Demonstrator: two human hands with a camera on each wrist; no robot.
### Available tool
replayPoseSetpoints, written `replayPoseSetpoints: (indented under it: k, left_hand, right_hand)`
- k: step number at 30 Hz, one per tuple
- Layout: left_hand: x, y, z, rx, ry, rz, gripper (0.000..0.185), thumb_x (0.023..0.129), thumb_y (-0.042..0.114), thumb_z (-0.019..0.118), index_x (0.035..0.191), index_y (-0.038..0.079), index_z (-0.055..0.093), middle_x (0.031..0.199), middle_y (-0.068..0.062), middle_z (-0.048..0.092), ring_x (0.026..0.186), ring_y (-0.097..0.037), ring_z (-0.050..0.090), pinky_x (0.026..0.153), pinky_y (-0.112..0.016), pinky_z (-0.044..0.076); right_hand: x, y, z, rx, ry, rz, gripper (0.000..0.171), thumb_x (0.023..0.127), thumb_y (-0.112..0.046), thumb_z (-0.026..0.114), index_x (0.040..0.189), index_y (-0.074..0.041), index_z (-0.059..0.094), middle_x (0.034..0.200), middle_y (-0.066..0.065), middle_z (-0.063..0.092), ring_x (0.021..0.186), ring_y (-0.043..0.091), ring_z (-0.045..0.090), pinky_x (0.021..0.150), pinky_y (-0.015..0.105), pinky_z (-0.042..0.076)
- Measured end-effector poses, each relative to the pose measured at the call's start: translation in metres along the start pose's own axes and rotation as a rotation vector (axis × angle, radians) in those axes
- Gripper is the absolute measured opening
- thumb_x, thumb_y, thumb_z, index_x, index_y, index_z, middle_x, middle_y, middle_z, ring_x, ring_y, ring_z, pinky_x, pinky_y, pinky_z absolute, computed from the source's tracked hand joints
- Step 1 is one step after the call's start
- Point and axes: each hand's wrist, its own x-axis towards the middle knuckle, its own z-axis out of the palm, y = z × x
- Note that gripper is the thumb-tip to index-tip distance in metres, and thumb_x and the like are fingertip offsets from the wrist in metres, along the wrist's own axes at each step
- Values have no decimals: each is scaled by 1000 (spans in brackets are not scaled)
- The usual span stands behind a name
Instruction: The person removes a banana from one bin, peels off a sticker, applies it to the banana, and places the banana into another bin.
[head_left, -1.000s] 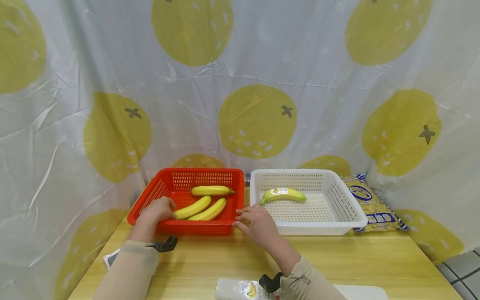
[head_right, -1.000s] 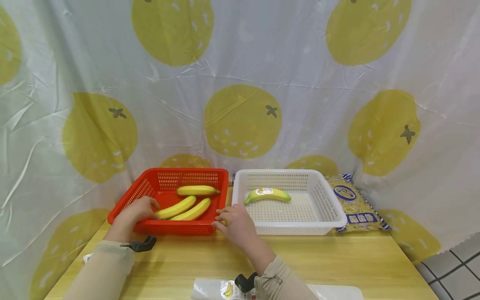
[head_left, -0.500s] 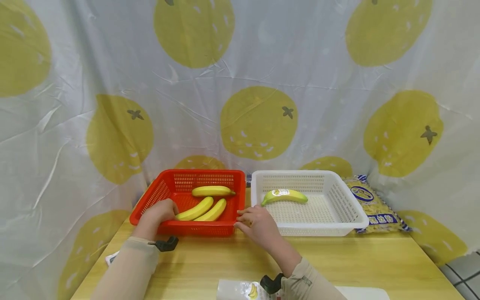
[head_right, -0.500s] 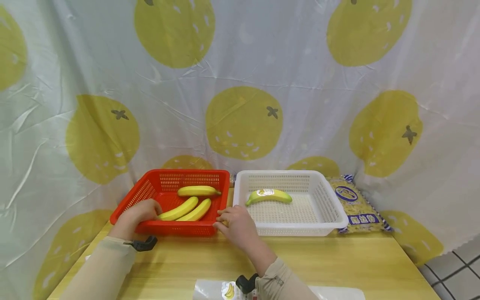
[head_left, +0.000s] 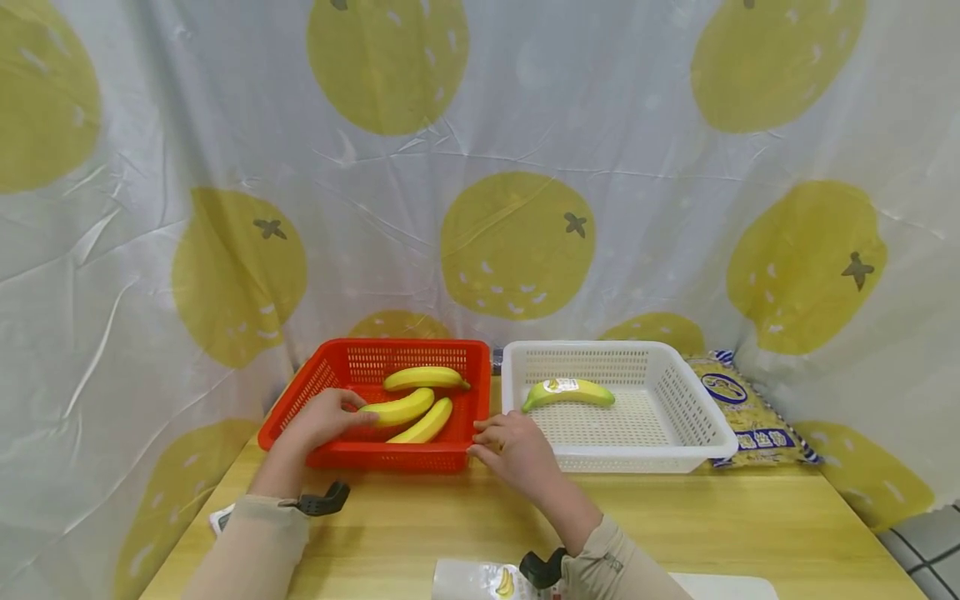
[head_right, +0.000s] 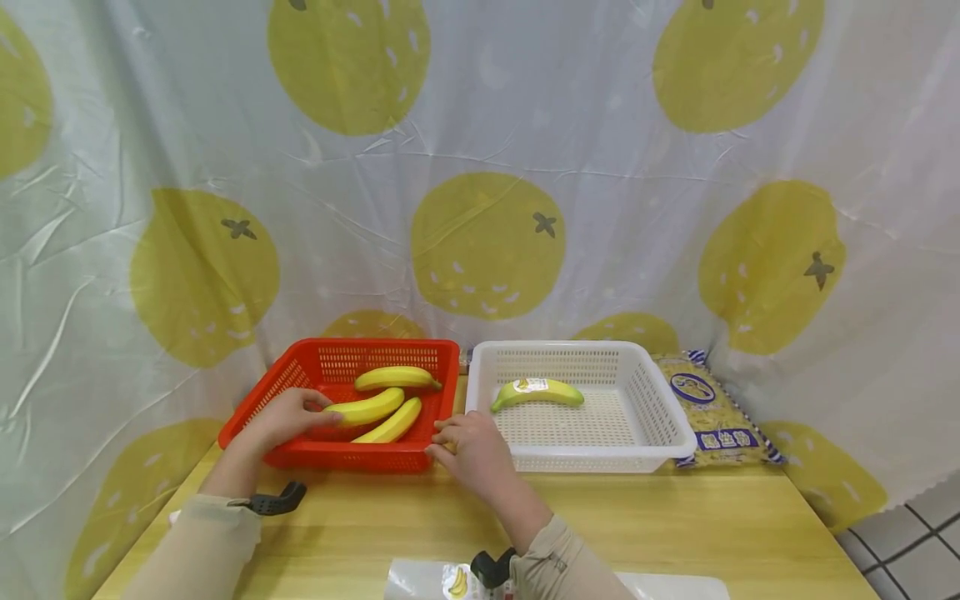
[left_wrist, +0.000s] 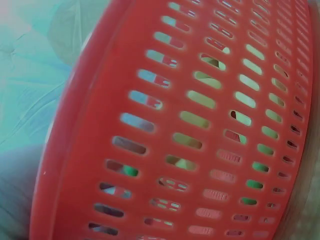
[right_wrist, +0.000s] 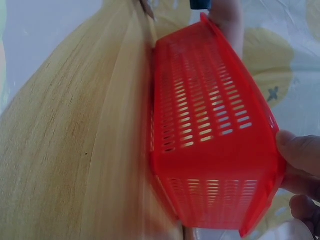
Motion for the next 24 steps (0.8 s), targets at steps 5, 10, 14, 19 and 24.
replayPoseSetpoints:
  k: [5,10,14,19,24]
  left_hand:
    - [-5,4,-1,-48,92,37,51,88,53,77,115,10,72,108,-8,70,98,-25,61,85,-41,54]
    - [-10,6,-3,-131,185,31,57,90,56,74,119,7,71,103,-10,68,92,-26,57,75,-34,51]
    - [-15,5,-2,-165,266,29,56,90,59,72,117,9,72,98,-9,67,88,-25,55,70,-31,50]
    - [-19,4,-1,-212,365,42,52,94,56,69,116,10,73,97,-7,67,88,-22,54,69,-26,50]
    - [-21,2,-2,-311,456,90,43,97,45,70,116,6,73,90,0,66,82,-14,57,69,-21,50]
  right_hand:
    - [-1,0,0,-1,-7,11,14,79,-24,91,86,-15,84,101,0,80,89,17,70,78,30,55]
    - [-1,0,1,-10,-12,15,14,79,-25,91,87,-15,84,101,0,80,89,17,70,78,29,55]
    - [-2,0,1,-14,-28,16,16,81,-27,89,88,-13,84,102,0,80,90,18,70,78,29,55]
    - [-2,0,1,-16,-14,9,16,80,-27,90,88,-14,84,102,-1,80,90,17,70,78,29,55]
    - [-2,1,2,-16,-10,24,14,79,-25,91,88,-16,85,103,-3,80,90,15,70,79,29,56]
